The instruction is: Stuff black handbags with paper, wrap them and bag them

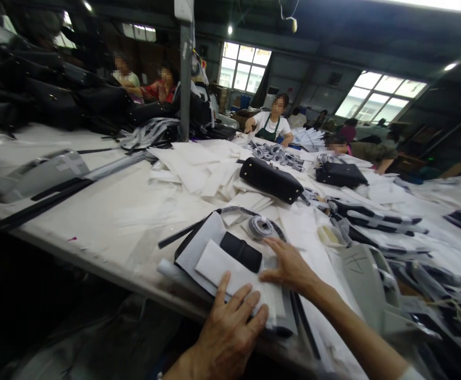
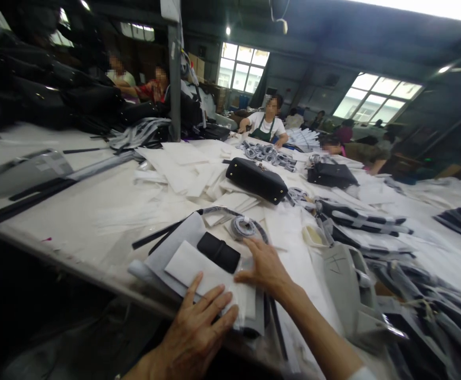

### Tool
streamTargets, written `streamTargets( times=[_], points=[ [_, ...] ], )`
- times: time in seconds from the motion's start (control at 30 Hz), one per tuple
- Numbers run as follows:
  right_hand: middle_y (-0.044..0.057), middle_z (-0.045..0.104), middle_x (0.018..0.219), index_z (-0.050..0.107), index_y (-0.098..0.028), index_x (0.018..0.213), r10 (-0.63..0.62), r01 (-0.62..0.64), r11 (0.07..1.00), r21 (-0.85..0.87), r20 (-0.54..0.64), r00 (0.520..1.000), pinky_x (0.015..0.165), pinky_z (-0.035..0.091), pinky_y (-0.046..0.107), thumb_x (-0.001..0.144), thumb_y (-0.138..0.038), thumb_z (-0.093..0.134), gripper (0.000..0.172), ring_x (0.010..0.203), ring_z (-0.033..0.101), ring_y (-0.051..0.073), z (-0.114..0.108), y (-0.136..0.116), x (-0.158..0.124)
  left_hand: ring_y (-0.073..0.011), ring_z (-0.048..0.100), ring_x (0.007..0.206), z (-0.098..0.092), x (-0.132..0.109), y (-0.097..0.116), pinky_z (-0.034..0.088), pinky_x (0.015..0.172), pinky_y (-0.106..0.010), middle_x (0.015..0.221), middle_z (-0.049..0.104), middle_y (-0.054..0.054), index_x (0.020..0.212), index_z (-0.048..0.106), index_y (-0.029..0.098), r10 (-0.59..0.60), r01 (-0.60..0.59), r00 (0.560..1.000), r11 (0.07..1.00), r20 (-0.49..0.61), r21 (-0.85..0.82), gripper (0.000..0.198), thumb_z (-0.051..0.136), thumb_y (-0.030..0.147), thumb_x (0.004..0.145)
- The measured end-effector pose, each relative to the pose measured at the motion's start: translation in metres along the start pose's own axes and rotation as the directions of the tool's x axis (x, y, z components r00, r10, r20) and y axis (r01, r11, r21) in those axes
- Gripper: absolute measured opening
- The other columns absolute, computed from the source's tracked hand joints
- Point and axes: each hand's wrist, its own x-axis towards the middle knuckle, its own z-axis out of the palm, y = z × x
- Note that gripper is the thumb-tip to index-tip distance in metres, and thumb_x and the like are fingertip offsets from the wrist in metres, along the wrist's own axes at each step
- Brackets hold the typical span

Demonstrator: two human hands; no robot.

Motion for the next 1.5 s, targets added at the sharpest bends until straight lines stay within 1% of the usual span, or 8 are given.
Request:
streamTargets(
  times=[0.2,0.37,0.47,0.57,0.67,0.87,1.03,1.5],
  points=[
    [0.01,0.058,0.14,0.057,-0.021,0.135,-0.114,0.133,0.99,0.046,-0.284,0.952,0.108,0.045,0.045,0.092,-0.035,0.057,0.045,0.13,0.053,0.026,0.028,-0.039,-0.047,-0.0227,0.052,0.126,0.004,-0.001,0.001,-0.005,0.121,-0.059,0.123,0.066,-0.005,0.124,0.061,0.024,0.007,-0.007,1.0,0.999,0.011,0.044,0.03,0.05,0.034,0.098],
    [0.01,0.06,0.138,0.05,-0.023,0.142,-0.23,0.22,0.973,-0.069,-0.341,0.912,0.1,0.053,0.043,0.098,-0.041,0.046,0.048,0.122,0.061,0.028,0.077,-0.061,-0.082,-0.0243,0.039,0.14,-0.016,-0.001,-0.008,0.012,0.123,-0.052,0.146,0.05,-0.014,0.137,0.051,0.012,0.124,-0.131,0.989,0.988,0.079,0.085,0.043,0.046,0.032,0.099],
    [0.012,0.053,0.144,0.039,-0.022,0.15,-0.298,0.268,0.954,-0.133,-0.339,0.892,0.102,0.051,0.046,0.092,-0.044,0.057,0.064,0.126,0.057,0.031,0.084,-0.061,-0.088,-0.0168,0.049,0.13,-0.048,0.004,-0.044,0.03,0.118,-0.034,0.138,0.058,-0.012,0.138,0.049,0.01,0.115,-0.119,0.987,0.993,0.115,0.026,0.042,0.047,0.022,0.098],
    [0.015,0.048,0.148,0.031,-0.016,0.153,-0.332,0.279,0.939,-0.2,-0.327,0.885,0.104,0.049,0.049,0.082,-0.026,0.063,0.078,0.131,0.052,0.033,0.077,-0.064,-0.088,-0.0289,0.045,0.135,-0.078,0.01,-0.097,0.023,0.119,-0.054,0.135,0.061,-0.007,0.132,0.056,0.02,0.023,-0.037,0.989,0.994,0.144,0.098,0.044,0.057,0.044,0.096],
    [0.014,0.045,0.151,0.029,-0.014,0.153,-0.333,0.272,0.934,-0.23,-0.293,0.896,0.108,0.045,0.048,0.07,-0.004,0.053,0.088,0.135,0.048,0.029,0.068,-0.063,-0.083,-0.0272,0.051,0.13,-0.091,0.009,-0.129,0.035,0.113,-0.048,0.133,0.063,-0.004,0.127,0.06,0.025,0.035,-0.054,0.975,0.995,0.221,0.079,0.041,0.062,0.047,0.093],
    [0.013,0.052,0.145,0.048,-0.016,0.142,-0.377,0.353,0.912,-0.208,-0.086,0.922,0.11,0.042,0.05,0.076,0.0,0.049,0.068,0.133,0.051,0.027,0.035,-0.04,-0.064,-0.0299,0.05,0.131,-0.09,-0.017,-0.088,0.045,0.101,-0.046,0.133,0.062,-0.005,0.132,0.056,0.026,-0.075,0.05,0.98,0.99,0.186,0.136,0.042,0.064,0.033,0.092],
    [0.016,0.049,0.148,0.048,-0.015,0.143,-0.334,0.329,0.941,-0.08,-0.065,0.94,0.115,0.035,0.054,0.08,-0.038,0.072,0.071,0.138,0.043,0.032,0.012,-0.067,-0.053,-0.0265,0.052,0.128,-0.095,-0.013,-0.076,0.048,0.096,-0.04,0.13,0.064,-0.002,0.131,0.057,0.029,-0.099,0.08,0.982,0.989,0.163,0.122,0.034,0.054,0.025,0.097],
    [0.005,0.048,0.15,0.048,-0.026,0.144,-0.309,0.256,0.948,-0.191,-0.345,0.886,0.115,0.026,0.051,0.094,-0.016,0.048,0.051,0.139,0.042,0.029,0.086,-0.117,-0.038,-0.021,0.056,0.126,-0.074,-0.034,-0.095,0.044,0.103,-0.04,0.128,0.066,0.0,0.129,0.06,0.03,-0.097,0.066,0.979,0.983,0.177,0.17,0.033,0.047,0.023,0.1]
  ],
)
